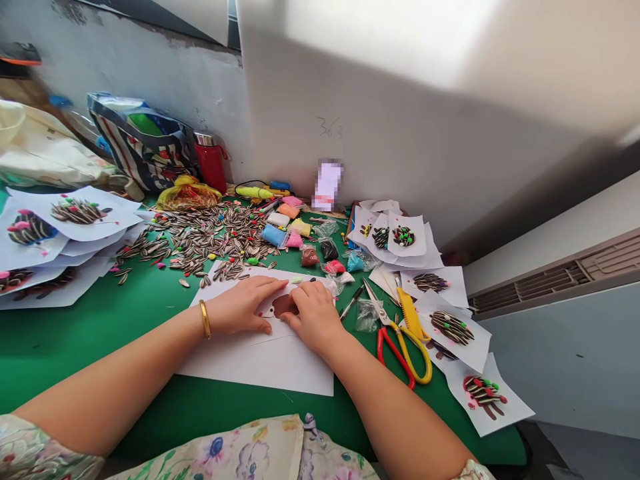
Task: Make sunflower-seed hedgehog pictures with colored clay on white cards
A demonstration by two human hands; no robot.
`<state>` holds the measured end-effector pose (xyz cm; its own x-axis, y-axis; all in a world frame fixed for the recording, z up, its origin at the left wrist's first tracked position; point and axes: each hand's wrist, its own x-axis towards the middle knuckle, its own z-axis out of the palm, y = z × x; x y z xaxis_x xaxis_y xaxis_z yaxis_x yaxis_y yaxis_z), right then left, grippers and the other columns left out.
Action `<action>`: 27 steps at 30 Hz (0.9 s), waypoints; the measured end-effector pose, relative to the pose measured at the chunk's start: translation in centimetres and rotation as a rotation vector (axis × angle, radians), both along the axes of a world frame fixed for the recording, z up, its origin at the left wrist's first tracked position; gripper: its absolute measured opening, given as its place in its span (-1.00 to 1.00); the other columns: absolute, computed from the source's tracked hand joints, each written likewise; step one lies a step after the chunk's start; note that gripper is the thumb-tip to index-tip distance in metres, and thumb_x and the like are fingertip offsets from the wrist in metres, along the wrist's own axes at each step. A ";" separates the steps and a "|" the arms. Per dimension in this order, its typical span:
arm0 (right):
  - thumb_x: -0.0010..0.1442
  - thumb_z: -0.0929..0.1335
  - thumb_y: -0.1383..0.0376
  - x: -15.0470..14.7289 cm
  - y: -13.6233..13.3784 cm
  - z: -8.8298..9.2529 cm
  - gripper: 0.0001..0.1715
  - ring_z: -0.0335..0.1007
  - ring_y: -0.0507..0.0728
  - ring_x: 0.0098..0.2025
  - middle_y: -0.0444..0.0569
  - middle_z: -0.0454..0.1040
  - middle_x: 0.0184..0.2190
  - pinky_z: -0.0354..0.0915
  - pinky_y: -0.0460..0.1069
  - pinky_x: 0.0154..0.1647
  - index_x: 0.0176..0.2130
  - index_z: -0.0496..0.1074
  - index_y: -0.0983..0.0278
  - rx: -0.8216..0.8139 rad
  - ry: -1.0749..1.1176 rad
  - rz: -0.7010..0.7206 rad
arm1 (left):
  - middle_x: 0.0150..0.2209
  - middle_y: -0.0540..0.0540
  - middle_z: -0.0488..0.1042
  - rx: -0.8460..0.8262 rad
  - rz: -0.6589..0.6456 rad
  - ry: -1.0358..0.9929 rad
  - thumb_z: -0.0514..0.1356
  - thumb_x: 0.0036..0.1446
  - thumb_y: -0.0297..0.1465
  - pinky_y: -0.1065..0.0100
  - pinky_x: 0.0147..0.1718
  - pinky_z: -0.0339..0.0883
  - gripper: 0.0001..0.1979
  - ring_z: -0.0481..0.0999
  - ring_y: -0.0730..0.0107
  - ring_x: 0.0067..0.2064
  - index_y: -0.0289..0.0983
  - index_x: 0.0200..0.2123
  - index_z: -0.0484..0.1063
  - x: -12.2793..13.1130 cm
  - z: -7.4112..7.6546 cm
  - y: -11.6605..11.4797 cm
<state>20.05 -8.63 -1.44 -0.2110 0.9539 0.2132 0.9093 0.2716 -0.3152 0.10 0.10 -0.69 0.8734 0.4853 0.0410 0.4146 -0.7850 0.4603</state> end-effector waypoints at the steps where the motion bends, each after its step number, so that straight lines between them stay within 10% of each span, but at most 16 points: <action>1: 0.08 0.51 0.16 0.0 0.0 0.0 -0.67 0.23 0.23 -0.09 -0.02 0.41 -0.20 0.20 0.11 -0.06 -0.25 0.38 0.22 -0.002 0.002 -0.001 | 0.17 -0.27 0.36 -0.001 0.000 -0.001 0.45 -0.15 -0.18 0.03 0.16 0.20 -0.08 0.34 -0.05 0.19 -0.23 0.26 0.16 0.0 0.0 0.0; 27: 0.16 0.45 0.12 -0.7 0.2 0.1 -0.74 0.21 0.22 -0.12 -0.01 0.40 -0.23 0.18 0.11 -0.08 -0.31 0.40 0.22 0.061 0.024 -0.074 | 0.17 -0.28 0.36 -0.007 -0.010 0.002 0.46 -0.17 -0.19 0.04 0.16 0.19 -0.05 0.33 -0.05 0.19 -0.24 0.26 0.15 0.0 -0.1 0.0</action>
